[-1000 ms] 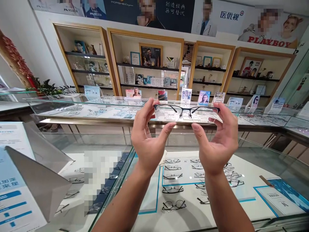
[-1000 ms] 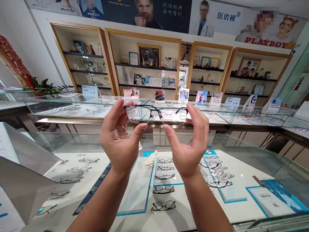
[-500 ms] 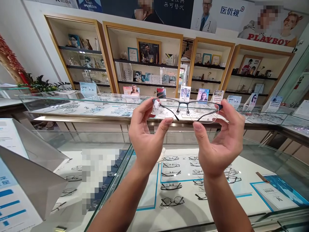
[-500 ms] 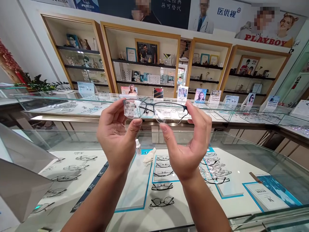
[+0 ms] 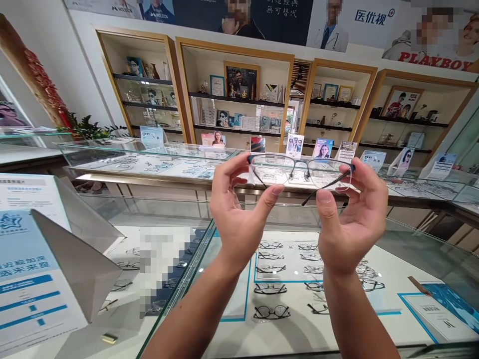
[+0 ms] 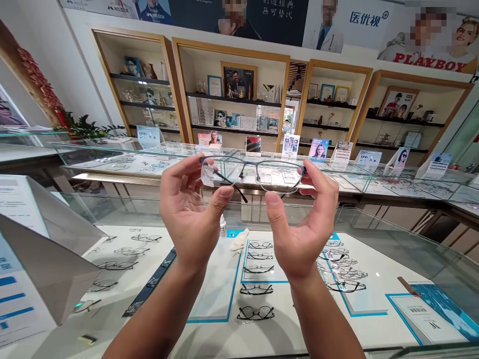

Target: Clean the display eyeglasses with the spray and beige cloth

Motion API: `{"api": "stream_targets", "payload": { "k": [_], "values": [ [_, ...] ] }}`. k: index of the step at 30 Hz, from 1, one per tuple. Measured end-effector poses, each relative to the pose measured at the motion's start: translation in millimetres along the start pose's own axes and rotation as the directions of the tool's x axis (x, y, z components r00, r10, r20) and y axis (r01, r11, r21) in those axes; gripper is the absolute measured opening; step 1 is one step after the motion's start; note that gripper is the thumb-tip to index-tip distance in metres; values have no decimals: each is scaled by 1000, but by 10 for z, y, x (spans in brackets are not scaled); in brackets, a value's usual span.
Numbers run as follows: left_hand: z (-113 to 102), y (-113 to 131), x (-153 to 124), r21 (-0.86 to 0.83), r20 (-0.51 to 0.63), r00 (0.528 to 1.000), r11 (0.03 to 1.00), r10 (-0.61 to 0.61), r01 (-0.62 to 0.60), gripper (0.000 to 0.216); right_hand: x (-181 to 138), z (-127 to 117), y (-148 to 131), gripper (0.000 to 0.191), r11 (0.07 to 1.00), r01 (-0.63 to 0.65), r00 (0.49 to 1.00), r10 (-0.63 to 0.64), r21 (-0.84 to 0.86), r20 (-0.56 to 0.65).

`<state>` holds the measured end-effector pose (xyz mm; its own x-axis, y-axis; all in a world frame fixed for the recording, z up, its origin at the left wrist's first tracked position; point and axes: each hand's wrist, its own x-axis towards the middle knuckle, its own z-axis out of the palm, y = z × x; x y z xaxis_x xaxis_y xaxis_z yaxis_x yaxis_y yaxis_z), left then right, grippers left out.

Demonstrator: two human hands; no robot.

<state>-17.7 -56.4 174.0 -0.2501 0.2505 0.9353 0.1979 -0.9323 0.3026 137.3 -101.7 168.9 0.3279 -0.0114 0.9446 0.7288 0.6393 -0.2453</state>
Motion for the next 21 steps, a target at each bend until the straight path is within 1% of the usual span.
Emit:
{"api": "stream_targets", "payload": {
  "k": [10,15,21],
  "values": [
    [-18,68,-8,53,-34,999,999,15,-13,59,-23,24,21,57,997,-46,998,44,60,43],
    [-34,103,-17,91,-72,995,994,72,-65,63,-53,37,57,58,988,-95,991,82,123,104],
    [-54,128,-11,162,-89,988,980,128,-112,62,-64,43,60,55,986,-119,985,103,118,136]
  ]
}}
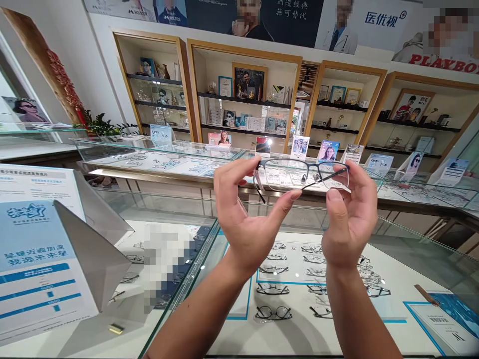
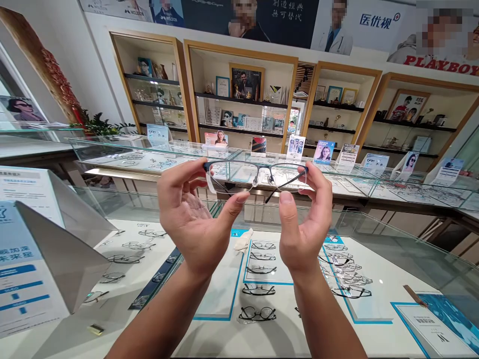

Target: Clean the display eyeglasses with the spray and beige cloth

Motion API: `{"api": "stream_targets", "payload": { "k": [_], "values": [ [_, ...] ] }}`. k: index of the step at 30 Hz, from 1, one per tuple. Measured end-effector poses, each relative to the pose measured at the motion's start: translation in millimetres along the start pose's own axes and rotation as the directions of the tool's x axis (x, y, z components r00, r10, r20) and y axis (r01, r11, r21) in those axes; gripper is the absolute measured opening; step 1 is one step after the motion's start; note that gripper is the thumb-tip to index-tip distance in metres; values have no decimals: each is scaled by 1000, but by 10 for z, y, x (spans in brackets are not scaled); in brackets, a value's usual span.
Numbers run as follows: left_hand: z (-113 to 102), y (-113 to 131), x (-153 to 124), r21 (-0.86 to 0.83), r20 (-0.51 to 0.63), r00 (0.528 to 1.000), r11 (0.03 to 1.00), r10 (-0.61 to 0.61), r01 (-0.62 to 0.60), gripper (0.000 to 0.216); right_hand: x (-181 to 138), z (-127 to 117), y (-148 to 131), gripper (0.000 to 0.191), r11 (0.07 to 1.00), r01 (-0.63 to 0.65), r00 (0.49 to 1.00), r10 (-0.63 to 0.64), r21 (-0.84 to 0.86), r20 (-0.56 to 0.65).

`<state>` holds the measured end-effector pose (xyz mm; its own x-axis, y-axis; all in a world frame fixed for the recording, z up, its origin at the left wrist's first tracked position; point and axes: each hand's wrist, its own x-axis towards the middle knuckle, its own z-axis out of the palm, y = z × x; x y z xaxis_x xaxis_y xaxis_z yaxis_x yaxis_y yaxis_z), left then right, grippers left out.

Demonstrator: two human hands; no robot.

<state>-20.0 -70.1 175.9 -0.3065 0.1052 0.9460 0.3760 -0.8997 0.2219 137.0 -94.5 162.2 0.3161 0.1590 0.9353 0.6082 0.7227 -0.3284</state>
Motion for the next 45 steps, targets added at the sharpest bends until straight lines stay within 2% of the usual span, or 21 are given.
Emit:
{"api": "stream_targets", "payload": {
  "k": [11,14,22,29,34,39,45],
  "values": [
    [-2,40,38,-4,-47,997,998,59,-59,60,-6,57,37,52,1000,-4,999,3,14,34],
    [-5,46,32,43,-30,999,999,31,-30,62,-4,59,42,52,999,-4,999,3,33,33],
    [-1,30,29,38,12,999,998,-43,43,59,-3,35,23,53,999,-38,999,38,8,15],
    [-1,-10,40,-62,101,984,986,-148,155,59,7,32,-10,58,998,16,996,-22,-67,-83],
    [3,-26,47,-127,155,960,959,-234,254,58,16,36,-59,59,996,26,994,-35,-83,-103],
    [10,-48,33,-146,185,951,950,-248,276,57,27,31,-104,57,994,-13,995,3,-104,-100],
    [30,-60,24,-112,180,946,950,-268,291,59,31,13,-135,59,998,-39,996,35,-52,-76]
  ]
}}
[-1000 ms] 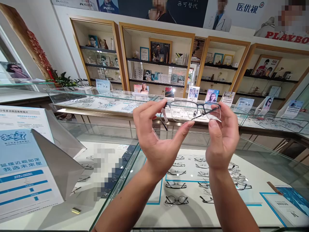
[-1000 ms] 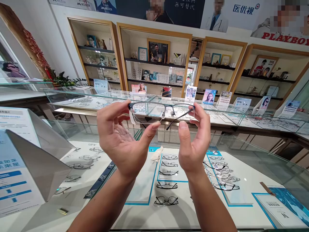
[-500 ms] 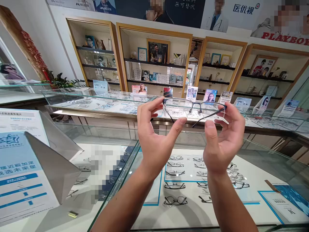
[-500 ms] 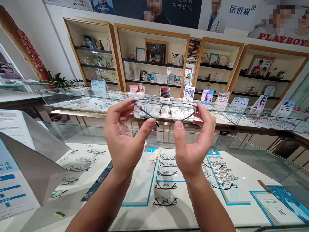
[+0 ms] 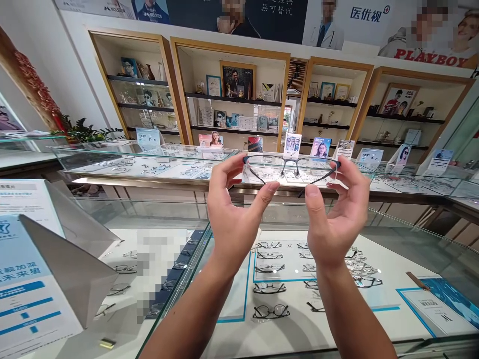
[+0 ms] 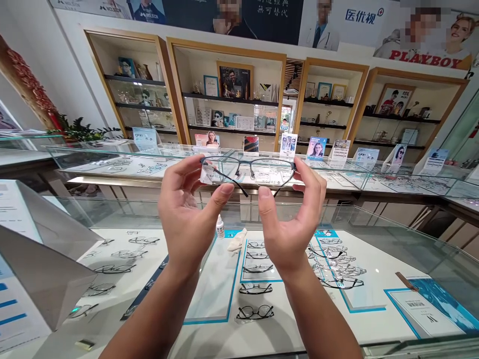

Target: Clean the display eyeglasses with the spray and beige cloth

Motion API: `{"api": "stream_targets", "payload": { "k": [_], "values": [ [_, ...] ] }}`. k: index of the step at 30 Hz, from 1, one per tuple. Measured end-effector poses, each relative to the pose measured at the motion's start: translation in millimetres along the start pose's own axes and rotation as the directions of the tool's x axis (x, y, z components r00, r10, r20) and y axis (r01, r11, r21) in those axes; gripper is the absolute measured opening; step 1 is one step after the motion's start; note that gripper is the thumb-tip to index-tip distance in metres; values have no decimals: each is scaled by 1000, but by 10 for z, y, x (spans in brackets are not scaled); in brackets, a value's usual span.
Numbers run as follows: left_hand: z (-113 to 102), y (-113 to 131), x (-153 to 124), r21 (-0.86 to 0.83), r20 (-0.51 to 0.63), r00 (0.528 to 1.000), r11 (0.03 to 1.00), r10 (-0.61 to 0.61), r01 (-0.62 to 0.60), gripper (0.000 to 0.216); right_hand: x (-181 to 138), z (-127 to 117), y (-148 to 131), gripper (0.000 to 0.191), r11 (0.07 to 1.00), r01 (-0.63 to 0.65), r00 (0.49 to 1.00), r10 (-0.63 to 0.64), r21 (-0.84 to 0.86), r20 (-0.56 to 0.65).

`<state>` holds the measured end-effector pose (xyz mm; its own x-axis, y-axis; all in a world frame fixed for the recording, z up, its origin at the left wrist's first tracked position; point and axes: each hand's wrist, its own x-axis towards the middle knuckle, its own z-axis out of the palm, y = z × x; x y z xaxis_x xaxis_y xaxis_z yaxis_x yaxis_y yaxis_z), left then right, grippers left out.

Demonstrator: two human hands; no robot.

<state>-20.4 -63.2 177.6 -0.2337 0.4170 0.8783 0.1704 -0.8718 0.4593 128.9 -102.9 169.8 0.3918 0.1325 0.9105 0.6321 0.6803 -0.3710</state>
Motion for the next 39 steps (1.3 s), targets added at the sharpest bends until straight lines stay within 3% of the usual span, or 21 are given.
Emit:
{"api": "stream_targets", "payload": {
  "k": [10,15,18,21,27,33,39],
  "values": [
    [34,-25,1,14,-9,1000,1000,0,0,62,0,15,8,61,999,-2,1000,1,39,10],
    [53,-59,-3,52,-45,996,996,72,-70,63,3,38,14,60,995,-22,1000,23,95,-15],
    [64,-98,2,87,-69,985,984,161,-155,65,32,28,38,50,953,-101,995,104,285,2],
    [75,-122,6,149,-88,959,955,270,-255,66,91,8,79,36,855,-246,967,250,456,53],
    [94,-134,5,205,-105,888,883,448,-421,67,169,11,132,24,744,-412,895,438,526,81],
    [88,-185,-31,206,-95,914,907,393,-368,74,180,-4,182,20,709,-450,880,456,543,134],
    [83,-179,-59,195,-94,927,920,363,-340,76,174,-30,213,27,791,-424,904,398,440,155]
  ]
}}
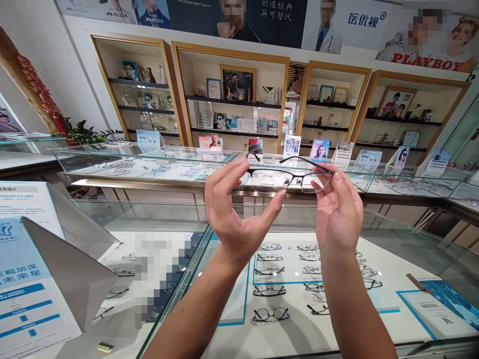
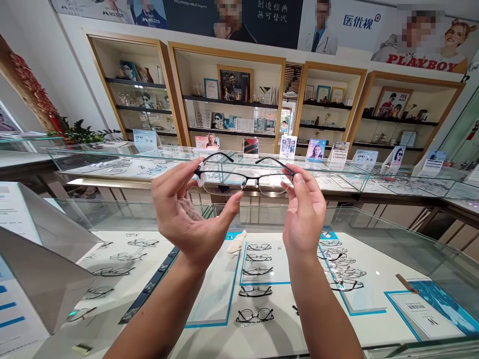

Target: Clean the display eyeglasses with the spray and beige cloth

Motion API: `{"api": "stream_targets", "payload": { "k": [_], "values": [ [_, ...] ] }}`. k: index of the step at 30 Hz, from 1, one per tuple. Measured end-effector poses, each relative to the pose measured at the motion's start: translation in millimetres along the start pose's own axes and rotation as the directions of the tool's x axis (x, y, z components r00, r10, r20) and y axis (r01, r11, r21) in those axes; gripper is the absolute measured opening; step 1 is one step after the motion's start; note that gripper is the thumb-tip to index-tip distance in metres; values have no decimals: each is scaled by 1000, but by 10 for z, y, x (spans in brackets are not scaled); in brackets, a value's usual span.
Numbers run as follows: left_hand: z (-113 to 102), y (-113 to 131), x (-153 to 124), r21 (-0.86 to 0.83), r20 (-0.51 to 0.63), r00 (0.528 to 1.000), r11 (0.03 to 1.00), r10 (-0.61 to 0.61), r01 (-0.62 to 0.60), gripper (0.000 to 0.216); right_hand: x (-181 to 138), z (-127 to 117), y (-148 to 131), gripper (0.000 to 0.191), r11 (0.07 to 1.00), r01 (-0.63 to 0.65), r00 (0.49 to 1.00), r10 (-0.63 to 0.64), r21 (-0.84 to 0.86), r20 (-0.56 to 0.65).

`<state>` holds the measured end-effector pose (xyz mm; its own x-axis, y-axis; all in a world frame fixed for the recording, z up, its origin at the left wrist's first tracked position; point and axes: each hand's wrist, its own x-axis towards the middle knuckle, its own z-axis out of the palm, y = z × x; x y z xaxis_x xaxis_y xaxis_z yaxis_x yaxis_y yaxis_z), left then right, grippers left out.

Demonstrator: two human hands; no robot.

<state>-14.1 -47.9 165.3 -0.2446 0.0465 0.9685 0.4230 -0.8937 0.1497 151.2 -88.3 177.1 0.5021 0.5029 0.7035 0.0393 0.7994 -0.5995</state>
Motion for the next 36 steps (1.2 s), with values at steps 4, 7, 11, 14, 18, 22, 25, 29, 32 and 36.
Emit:
{"api": "stream_targets", "payload": {
  "k": [4,7,11,14,18,22,25,29,32,36],
  "values": [
    [-11,13,23,-14,-3,1000,1000,9,-9,75,-11,5,-20,29,1000,-12,1000,13,-10,24],
    [-17,19,46,-35,7,1000,999,28,-28,74,-20,18,-44,28,999,-46,999,46,8,15],
    [-12,24,65,-62,10,1000,998,18,-18,70,-31,31,-68,26,993,-76,997,76,93,9],
    [-1,25,67,-21,22,999,999,-30,30,68,-28,28,-71,28,994,-65,997,60,93,54],
    [10,16,60,9,43,997,998,-63,62,67,-5,14,-65,28,992,-84,993,76,90,87],
    [23,5,54,-19,52,997,998,-56,57,66,25,-5,-48,24,983,-123,988,109,136,106],
    [40,-8,54,-33,45,998,998,-48,49,66,42,-24,-15,25,985,-121,986,105,126,129],
    [54,-65,65,-73,83,995,996,-47,53,65,77,-58,51,23,965,-169,982,147,202,121],
    [43,-129,86,-59,166,982,993,-92,103,63,132,-105,86,20,949,-236,967,209,207,144],
    [15,-164,126,-25,254,963,994,-93,102,60,205,-185,71,16,988,-157,973,156,-6,173]
  ]
}}
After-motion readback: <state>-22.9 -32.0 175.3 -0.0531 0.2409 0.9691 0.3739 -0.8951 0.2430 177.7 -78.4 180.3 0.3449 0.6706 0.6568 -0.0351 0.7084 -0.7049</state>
